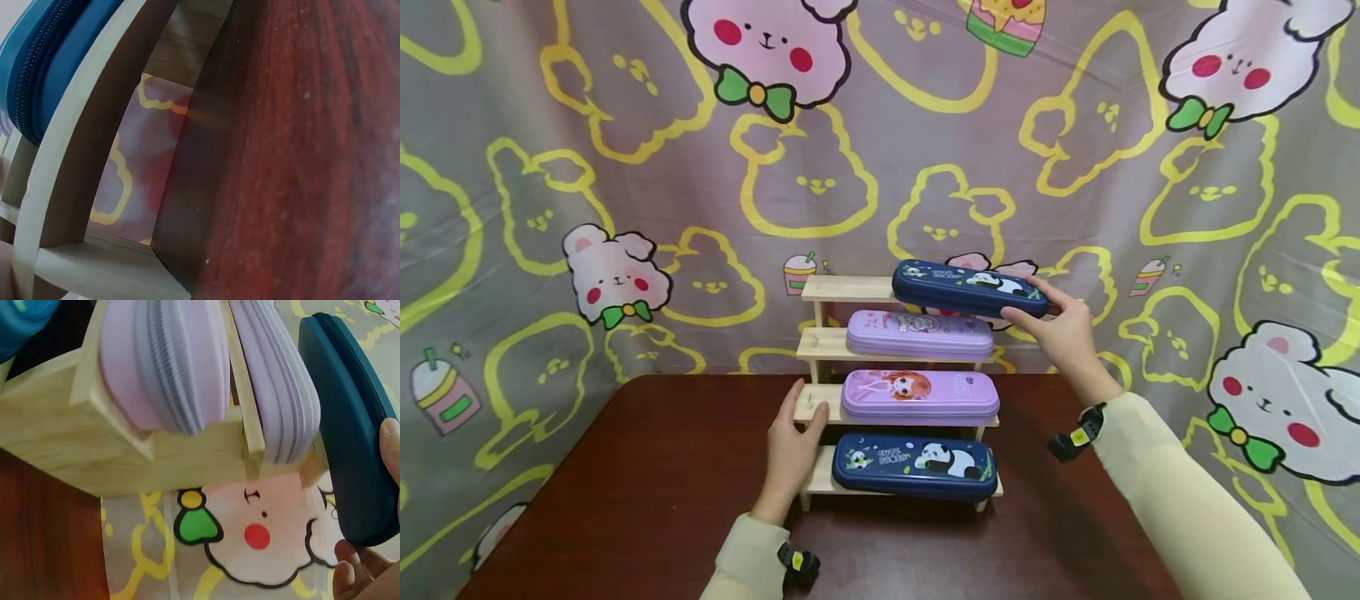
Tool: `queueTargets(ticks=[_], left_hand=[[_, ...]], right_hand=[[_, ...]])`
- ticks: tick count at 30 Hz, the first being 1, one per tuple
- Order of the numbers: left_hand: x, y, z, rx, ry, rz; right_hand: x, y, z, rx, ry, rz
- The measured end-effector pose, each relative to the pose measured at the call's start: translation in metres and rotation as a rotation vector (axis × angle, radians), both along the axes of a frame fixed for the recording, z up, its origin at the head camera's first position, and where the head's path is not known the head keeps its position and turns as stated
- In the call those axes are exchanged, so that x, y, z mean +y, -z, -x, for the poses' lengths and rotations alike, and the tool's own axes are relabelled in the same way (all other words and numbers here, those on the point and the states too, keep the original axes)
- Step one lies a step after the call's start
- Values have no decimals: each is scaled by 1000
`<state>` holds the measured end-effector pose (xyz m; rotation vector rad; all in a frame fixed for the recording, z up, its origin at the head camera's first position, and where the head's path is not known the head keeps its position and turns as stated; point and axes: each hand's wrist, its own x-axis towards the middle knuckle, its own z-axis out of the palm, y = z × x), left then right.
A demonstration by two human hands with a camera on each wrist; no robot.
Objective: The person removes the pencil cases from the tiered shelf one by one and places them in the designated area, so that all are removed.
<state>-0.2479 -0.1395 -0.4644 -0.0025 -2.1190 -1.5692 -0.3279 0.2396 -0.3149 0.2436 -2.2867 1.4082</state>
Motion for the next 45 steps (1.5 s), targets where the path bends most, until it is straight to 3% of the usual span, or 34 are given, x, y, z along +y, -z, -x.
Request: queueTargets(ticks=[8, 21, 29, 40, 45], left_hand=[[0, 1, 1, 12, 4, 7], [-4, 3, 1, 2, -1, 5], [-3, 1, 1, 9, 15, -1], [-3, -1, 1, 6, 31, -4], [-4, -2, 0, -3, 37, -6]], right_hand=[[26, 10, -17, -39, 91, 36], [57, 21, -32, -15, 169, 75], [75, 27, -46, -49, 199, 77], [91, 39, -56, -79, 311, 96], [98, 44, -59, -121, 347, 154]])
